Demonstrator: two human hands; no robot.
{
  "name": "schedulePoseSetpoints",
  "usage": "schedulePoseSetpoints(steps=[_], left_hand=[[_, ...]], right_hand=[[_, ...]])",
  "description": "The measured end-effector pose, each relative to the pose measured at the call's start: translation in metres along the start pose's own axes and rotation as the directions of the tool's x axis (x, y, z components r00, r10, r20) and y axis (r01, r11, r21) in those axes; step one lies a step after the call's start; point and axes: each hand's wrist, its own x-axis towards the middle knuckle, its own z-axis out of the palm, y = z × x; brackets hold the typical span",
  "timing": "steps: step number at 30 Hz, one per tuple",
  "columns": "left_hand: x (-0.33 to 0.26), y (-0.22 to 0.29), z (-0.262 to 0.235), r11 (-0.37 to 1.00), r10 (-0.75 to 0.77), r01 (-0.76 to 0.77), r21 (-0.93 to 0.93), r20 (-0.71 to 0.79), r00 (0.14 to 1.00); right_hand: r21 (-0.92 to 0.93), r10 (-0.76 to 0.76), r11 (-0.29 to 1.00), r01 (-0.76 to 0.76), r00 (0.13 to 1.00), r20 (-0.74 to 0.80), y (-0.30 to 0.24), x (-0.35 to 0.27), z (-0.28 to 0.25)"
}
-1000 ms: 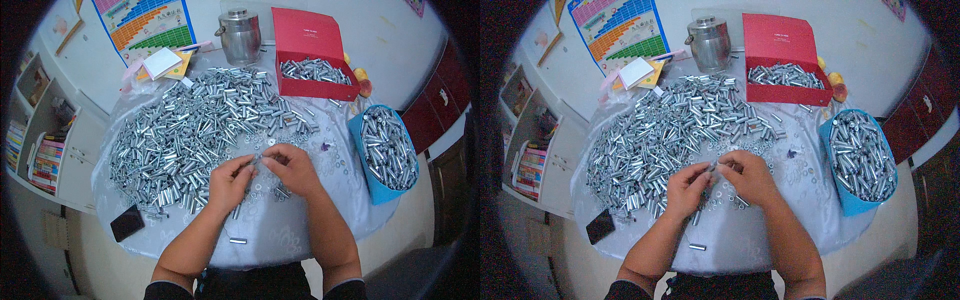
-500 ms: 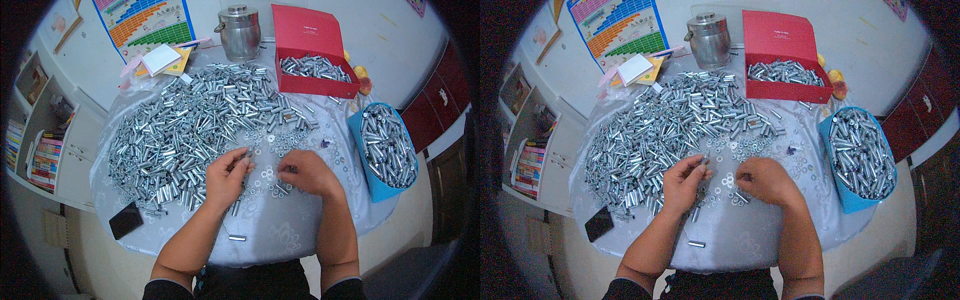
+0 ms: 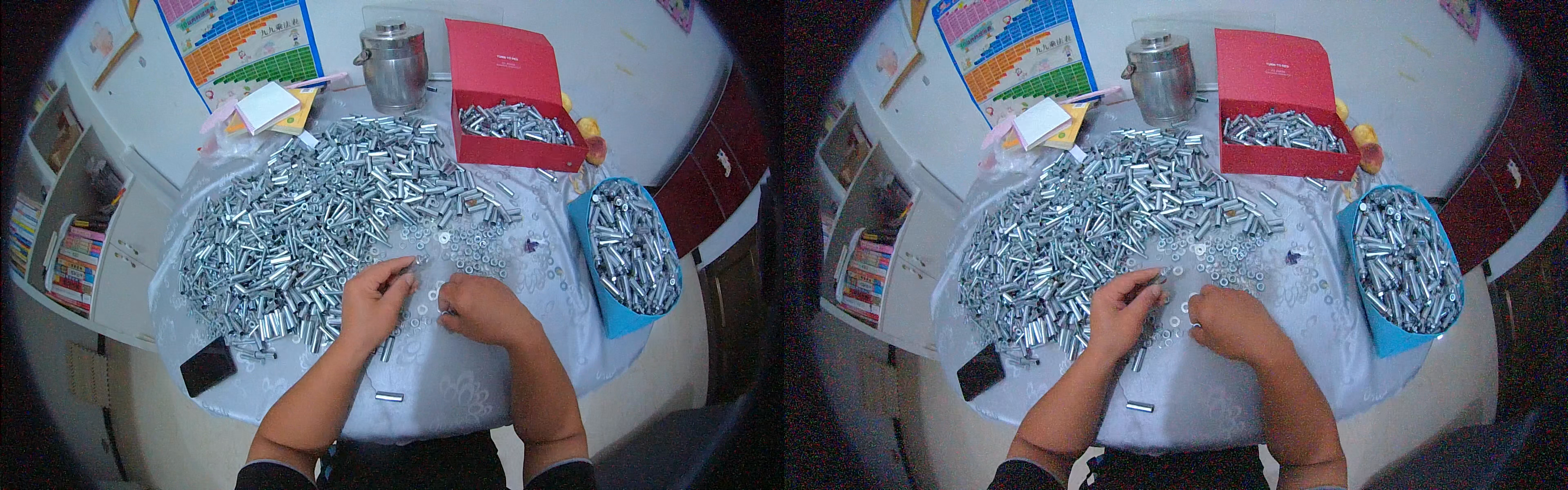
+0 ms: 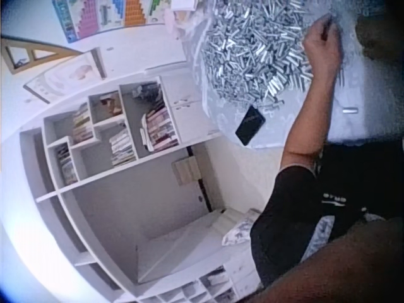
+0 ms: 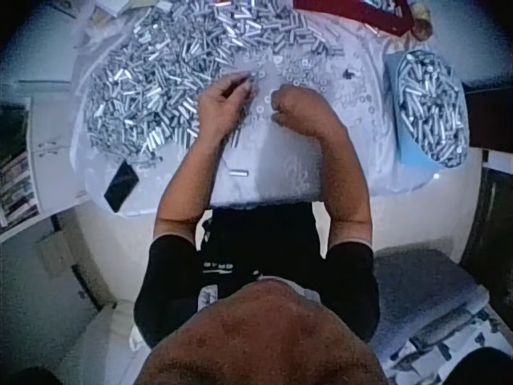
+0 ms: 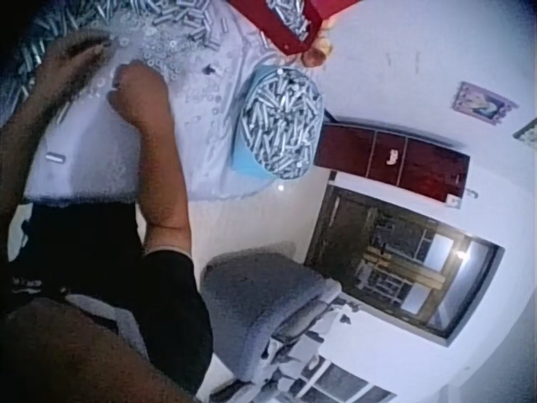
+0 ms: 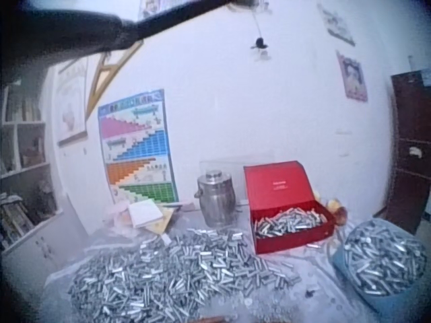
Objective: The person repeatedly picks a metal bolt and a washer from a large pile on a table, threads the washer onto the bolt, and places the assembled unit into a blue container. The process is continuous and repetitive throughout the clip.
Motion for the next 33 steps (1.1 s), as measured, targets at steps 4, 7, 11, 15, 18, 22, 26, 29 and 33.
schedulePoseSetpoints(steps=[4, 7, 11, 15, 18, 22, 26, 29, 33], left_hand=[[-0.001, 0.001, -0.001, 0.999, 0.012, -0.013, 0.049, 0.013, 1.000], [-0.004, 0.019, -0.001, 0.984, 0.044, -0.049, 0.173, 0.033, 0.998], [-0.004, 0.017, 0.002, 0.964, 0.129, -0.141, 0.225, 0.064, 0.990], [-0.005, 0.015, 0.001, 0.940, 0.201, -0.214, 0.265, 0.075, 0.977], [-0.004, 0.017, 0.001, 0.913, 0.261, -0.277, 0.300, 0.094, 0.961], [-0.003, 0.016, 0.000, 0.903, 0.281, -0.299, 0.308, 0.102, 0.954], [-0.003, 0.015, -0.001, 0.889, 0.304, -0.318, 0.329, 0.093, 0.948], [-0.002, 0.014, -0.001, 0.871, 0.340, -0.349, 0.346, 0.087, 0.936], [-0.003, 0.014, -0.002, 0.864, 0.344, -0.353, 0.360, 0.091, 0.935]], right_hand=[[0.271, 0.069, 0.962, -0.016, 0.980, -0.184, 0.010, 0.005, -0.005], [0.539, 0.213, 0.842, -0.027, 0.934, -0.286, 0.011, 0.009, -0.010], [0.610, 0.226, 0.787, 0.096, 0.874, -0.430, 0.015, 0.014, 0.001], [0.555, 0.184, 0.822, 0.127, 0.863, -0.471, 0.011, 0.016, -0.001], [0.528, 0.162, 0.839, 0.132, 0.865, -0.474, 0.010, 0.016, -0.001], [0.511, 0.148, 0.851, 0.123, 0.877, -0.457, 0.007, 0.016, -0.002], [0.479, 0.116, 0.862, 0.168, 0.854, -0.508, 0.006, 0.018, 0.002], [0.552, 0.211, 0.826, 0.116, 0.845, -0.492, 0.003, 0.021, 0.009], [0.520, 0.279, 0.854, -0.013, 0.855, -0.438, 0.002, 0.023, 0.013]])
